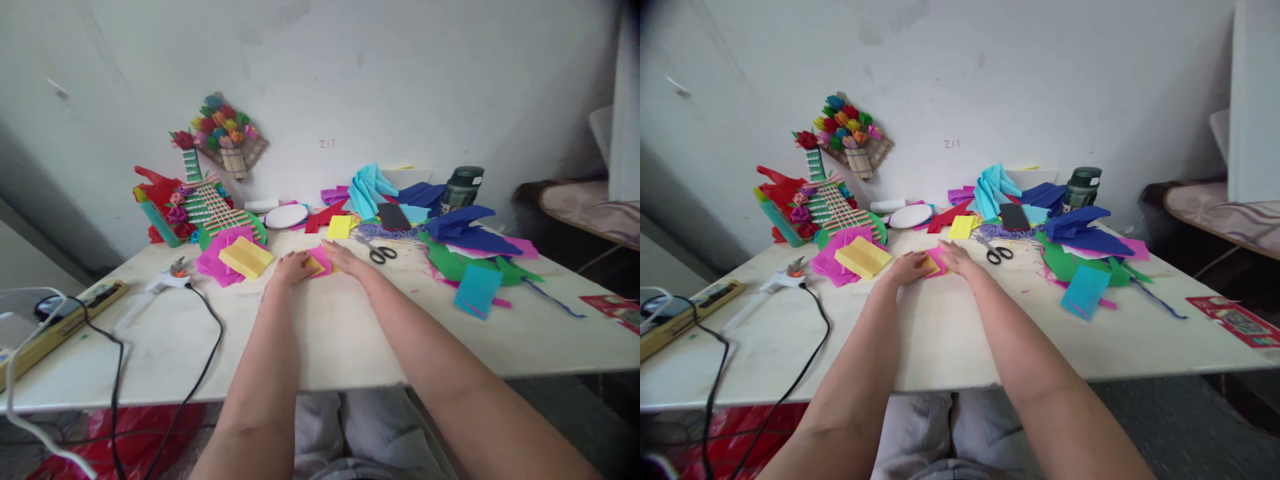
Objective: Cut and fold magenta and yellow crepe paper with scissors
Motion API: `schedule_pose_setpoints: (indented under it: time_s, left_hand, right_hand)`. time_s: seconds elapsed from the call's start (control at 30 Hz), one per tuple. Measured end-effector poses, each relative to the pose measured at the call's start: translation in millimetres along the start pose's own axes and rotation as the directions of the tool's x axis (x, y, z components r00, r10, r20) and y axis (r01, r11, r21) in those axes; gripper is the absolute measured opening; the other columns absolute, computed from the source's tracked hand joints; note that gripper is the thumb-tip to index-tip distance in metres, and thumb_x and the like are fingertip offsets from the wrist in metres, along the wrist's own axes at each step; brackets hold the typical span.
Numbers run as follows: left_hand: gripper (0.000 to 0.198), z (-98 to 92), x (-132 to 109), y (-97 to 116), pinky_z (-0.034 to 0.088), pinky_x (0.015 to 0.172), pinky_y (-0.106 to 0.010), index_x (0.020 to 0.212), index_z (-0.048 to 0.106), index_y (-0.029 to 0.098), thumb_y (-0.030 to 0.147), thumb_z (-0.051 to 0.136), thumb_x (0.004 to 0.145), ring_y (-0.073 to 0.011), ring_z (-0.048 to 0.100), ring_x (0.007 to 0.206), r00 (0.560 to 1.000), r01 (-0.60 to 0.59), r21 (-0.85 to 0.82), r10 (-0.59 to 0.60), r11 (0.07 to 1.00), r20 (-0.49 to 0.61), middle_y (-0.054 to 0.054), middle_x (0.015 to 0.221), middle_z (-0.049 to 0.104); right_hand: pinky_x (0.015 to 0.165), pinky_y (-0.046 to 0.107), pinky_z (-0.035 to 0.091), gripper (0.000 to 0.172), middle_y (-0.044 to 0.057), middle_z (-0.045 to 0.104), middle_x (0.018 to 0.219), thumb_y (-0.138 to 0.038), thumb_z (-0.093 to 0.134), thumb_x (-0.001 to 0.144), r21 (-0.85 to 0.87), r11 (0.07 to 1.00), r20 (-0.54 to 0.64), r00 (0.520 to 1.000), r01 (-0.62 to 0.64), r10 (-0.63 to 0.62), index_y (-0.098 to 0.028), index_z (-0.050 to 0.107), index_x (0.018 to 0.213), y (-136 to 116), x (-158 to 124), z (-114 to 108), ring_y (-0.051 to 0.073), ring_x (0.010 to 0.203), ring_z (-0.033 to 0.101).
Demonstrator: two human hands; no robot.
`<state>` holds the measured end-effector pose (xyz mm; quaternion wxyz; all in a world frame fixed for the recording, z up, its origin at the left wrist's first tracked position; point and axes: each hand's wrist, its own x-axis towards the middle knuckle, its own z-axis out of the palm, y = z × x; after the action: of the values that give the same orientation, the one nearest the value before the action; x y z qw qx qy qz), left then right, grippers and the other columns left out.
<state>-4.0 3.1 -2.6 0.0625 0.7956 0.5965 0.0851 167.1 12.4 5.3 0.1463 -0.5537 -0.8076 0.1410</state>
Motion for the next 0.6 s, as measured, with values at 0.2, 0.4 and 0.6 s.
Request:
schedule_pose_setpoints:
  time_s: [0.2,0.4,0.6]
  left_hand:
    - [0.054,-0.1,1.0,0.5,0.027,0.099,-0.031,0.122,0.048,0.026,0.053,0.045,0.076,-0.0224,0.034,0.124,1.000,-0.016,0.020,0.016,1.000,0.002,-0.005,0.132,0.045]
    - [0.048,-2.7,0.4,2.2,0.029,0.099,-0.032,0.120,0.050,0.032,0.038,0.052,0.073,-0.0215,0.037,0.122,0.999,0.019,0.005,-0.020,1.000,0.029,0.000,0.129,0.048]
    - [0.053,-3.0,-1.1,4.3,0.029,0.099,-0.033,0.125,0.045,0.030,0.041,0.050,0.073,-0.0219,0.033,0.125,0.998,0.061,-0.017,-0.061,0.998,0.025,-0.001,0.131,0.046]
  right_hand:
    - [0.108,0.032,0.010,0.054,0.004,0.021,0.145,-0.022,0.027,0.084,-0.093,0.976,-0.088,0.975,0.198,-0.206,-0.010,0.027,0.137,-12.9,3.1,12.6,0.015,0.134,0.011]
    - [0.108,0.031,0.009,0.065,0.006,0.014,0.146,-0.047,0.014,0.087,-0.010,0.983,0.088,0.980,0.183,-0.181,-0.008,0.017,0.140,-29.3,-7.0,27.8,0.016,0.134,0.012]
    - [0.108,0.037,0.007,0.059,-0.002,0.012,0.147,-0.044,0.007,0.088,-0.134,0.986,0.119,0.989,0.101,-0.085,-0.017,0.015,0.141,-22.8,-11.9,26.7,0.014,0.135,0.005]
